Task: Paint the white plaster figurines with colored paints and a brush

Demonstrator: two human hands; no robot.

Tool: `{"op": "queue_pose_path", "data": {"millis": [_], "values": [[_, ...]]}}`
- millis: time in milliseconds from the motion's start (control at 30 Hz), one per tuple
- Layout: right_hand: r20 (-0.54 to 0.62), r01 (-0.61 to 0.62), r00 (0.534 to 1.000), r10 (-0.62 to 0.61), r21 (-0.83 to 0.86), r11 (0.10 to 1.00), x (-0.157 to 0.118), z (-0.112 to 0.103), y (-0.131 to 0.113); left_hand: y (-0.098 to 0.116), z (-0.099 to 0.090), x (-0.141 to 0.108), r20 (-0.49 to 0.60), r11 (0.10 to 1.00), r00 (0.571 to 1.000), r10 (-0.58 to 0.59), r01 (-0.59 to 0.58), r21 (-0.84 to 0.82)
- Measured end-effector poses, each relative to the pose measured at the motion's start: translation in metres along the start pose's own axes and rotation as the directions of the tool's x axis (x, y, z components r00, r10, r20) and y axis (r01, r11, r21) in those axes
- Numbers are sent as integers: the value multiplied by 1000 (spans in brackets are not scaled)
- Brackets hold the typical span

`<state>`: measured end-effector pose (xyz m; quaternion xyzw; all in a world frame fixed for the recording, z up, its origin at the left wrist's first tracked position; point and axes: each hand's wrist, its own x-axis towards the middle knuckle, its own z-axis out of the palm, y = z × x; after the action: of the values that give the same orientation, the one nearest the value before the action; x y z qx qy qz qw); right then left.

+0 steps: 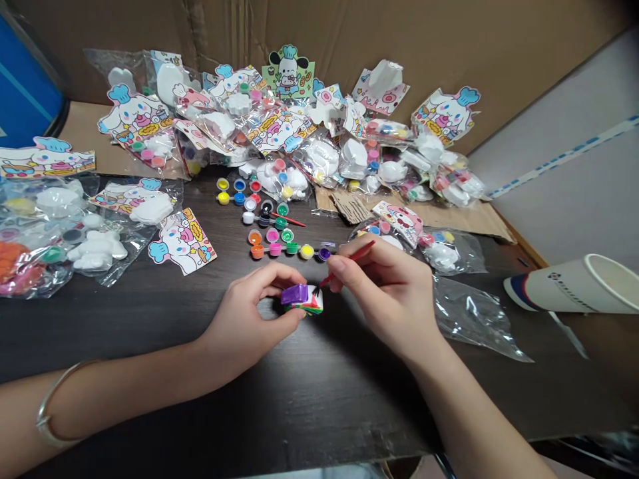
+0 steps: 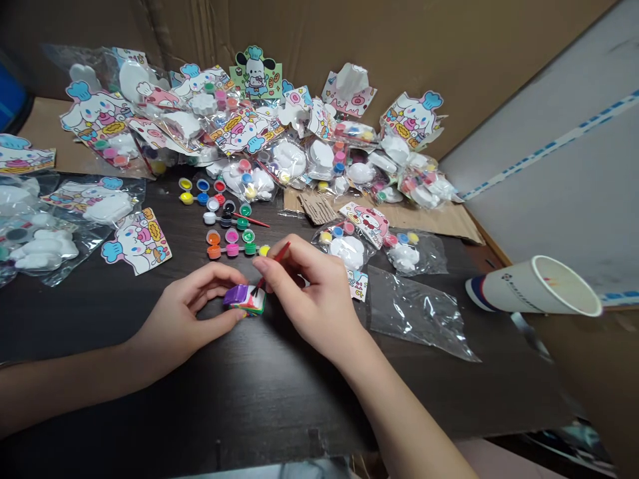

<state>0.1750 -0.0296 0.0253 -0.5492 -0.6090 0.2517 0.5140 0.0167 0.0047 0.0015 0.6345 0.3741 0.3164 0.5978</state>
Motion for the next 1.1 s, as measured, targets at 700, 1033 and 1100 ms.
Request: {"op": "queue_pose_path", "data": {"millis": [700,1033,1100], "values": [[-95,59,993,-64,-53,997,36,7,0,-1,0,0,-68,995,995,-78,82,64],[214,49,976,30,-355,933,136,53,14,-1,0,0,-64,985,991,-120,127,121],[249,71,968,33,-399,914,139,57,16,-2,0,0,-57,984,992,-111,118,130]]}}
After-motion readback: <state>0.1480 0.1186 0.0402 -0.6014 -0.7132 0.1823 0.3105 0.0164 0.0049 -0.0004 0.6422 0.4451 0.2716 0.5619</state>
